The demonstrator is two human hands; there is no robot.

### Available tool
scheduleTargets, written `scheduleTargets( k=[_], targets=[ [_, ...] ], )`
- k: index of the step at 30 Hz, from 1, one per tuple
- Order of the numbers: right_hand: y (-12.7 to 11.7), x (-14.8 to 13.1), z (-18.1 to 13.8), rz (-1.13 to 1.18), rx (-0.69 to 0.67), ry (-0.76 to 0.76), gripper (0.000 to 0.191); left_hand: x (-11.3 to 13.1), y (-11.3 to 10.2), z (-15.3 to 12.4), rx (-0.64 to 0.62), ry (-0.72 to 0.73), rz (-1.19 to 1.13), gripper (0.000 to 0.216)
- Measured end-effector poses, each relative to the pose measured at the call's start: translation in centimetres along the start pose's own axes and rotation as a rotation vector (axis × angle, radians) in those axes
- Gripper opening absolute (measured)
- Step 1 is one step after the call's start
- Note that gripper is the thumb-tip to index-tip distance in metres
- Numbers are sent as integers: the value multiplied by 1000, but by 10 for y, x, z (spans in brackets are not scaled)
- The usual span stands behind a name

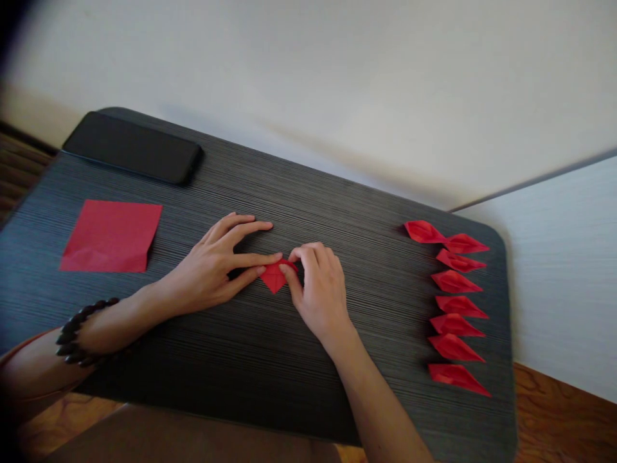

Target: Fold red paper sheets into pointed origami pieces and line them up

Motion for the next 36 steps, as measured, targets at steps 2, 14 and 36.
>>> scheduleTargets(
  k=[2,14,36],
  targets=[
    [-2,0,1,34,-23,-1,3,0,0,0,-5,-4,-2,30],
    [-8,1,1,85,-38,-65,5,-2,3,-2,16,105,45,35],
    [-18,0,-3,267,18,-107,9,6,-8,1,32,133,-425,28]
  ],
)
Point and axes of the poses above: each hand's wrist, its own z-axis towards the middle knuckle, its own y-axis out of the palm, x = y × z, the point moved 6 cm from there along z, towards the middle knuckle, and after that the axes turned 4 degrees about x, right-handed, at the moved point
